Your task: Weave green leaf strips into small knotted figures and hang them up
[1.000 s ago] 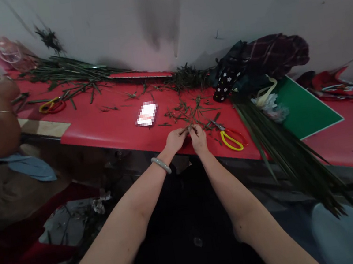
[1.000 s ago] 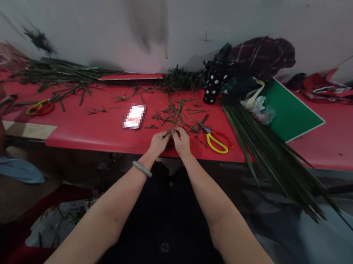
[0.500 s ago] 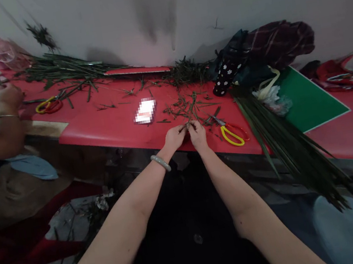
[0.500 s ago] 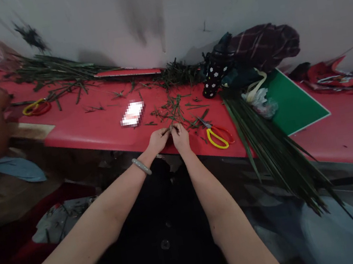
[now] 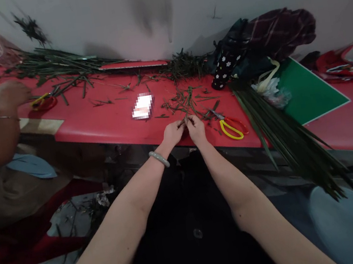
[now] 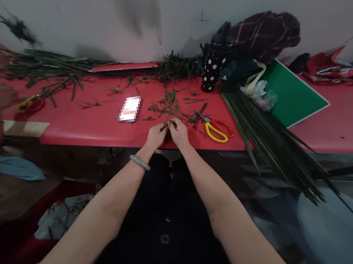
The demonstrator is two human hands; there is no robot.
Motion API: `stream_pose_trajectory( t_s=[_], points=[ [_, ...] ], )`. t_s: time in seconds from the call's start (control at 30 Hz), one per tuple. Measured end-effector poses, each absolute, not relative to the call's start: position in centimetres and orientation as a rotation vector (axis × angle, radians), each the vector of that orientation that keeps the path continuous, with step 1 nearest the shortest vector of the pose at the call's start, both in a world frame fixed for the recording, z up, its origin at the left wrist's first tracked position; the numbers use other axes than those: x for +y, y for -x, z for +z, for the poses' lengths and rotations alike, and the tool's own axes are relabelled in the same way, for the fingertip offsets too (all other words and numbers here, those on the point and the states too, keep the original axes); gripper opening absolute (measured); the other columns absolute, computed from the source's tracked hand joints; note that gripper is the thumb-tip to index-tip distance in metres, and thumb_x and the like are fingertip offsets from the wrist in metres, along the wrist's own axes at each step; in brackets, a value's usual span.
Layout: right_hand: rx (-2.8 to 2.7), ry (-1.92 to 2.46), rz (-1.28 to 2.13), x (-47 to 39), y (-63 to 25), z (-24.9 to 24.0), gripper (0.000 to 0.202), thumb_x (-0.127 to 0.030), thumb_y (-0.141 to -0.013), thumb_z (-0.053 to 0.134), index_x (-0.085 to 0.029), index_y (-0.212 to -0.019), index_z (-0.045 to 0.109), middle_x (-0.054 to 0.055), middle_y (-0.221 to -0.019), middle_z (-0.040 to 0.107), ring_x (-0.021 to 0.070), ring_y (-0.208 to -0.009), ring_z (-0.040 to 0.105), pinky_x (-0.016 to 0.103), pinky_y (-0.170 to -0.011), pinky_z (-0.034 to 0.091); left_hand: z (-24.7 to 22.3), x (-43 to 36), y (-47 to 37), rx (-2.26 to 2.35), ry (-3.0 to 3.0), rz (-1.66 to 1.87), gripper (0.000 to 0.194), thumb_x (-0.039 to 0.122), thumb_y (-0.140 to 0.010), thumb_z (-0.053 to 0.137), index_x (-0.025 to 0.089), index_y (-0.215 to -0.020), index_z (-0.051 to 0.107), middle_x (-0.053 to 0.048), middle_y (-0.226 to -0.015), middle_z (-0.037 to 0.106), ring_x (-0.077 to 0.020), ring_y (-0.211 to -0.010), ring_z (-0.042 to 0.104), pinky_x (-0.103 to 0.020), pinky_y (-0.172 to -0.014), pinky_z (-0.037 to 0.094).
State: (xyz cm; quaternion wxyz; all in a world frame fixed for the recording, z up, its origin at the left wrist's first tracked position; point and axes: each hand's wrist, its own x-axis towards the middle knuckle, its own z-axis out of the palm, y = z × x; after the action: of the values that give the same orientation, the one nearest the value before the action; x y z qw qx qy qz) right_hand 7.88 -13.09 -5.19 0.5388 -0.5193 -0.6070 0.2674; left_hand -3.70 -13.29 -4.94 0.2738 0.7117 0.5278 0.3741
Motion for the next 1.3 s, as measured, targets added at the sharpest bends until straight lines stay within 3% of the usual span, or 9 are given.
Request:
stream_pose_trajectory(
  t_s=[0.63,0.93,1.17,1.3],
  points=[
    [-1.393,1.089,0.769,-13.0,-7.8,-5.6,0.021,-0.040,-0.076,0.046,-0.019,-0.073,0.049,-0.001,-0.067,0.051,0.0105,-0.063,0.048,0.025,-0.062,0.044,-4.1,-13.5,3.9,1.243,-1.703,1.080,0.027,0.030,-0.083,0.044,0.013,-0.087,0.064,-0.005,-0.085,0.067,-0.0126,-0.077,0.059,-0.022,-0.071,0.042],
    [-1.371,1.061,0.767,-13.4,-7.7,-5.0,0.019,-0.037,-0.075,0.048,-0.019,-0.073,0.050,-0.001,-0.066,0.052,0.0109,-0.061,0.048,0.026,-0.062,0.044,-4.4,-13.4,3.8,1.266,-1.732,1.082,0.032,0.035,-0.082,0.044,0.011,-0.081,0.065,-0.005,-0.076,0.066,-0.0130,-0.071,0.057,-0.022,-0.065,0.041],
    [-1.395,1.095,0.738,-13.0,-7.8,-5.4,0.017,-0.035,-0.075,0.047,-0.019,-0.074,0.051,0.000,-0.071,0.055,0.0125,-0.071,0.051,0.029,-0.072,0.045,-4.6,-13.3,3.8,1.301,-1.757,1.064,0.035,0.038,-0.081,0.043,0.010,-0.075,0.063,-0.002,-0.065,0.060,-0.0115,-0.063,0.052,-0.021,-0.058,0.037],
    [-1.394,1.090,0.764,-12.8,-7.9,-5.7,0.018,-0.037,-0.075,0.047,-0.019,-0.075,0.050,0.000,-0.071,0.054,0.0121,-0.068,0.050,0.028,-0.068,0.044,-4.8,-13.3,3.8,1.280,-1.758,1.075,0.034,0.039,-0.080,0.044,0.011,-0.076,0.063,-0.001,-0.064,0.058,-0.0117,-0.062,0.051,-0.022,-0.058,0.036]
  ],
)
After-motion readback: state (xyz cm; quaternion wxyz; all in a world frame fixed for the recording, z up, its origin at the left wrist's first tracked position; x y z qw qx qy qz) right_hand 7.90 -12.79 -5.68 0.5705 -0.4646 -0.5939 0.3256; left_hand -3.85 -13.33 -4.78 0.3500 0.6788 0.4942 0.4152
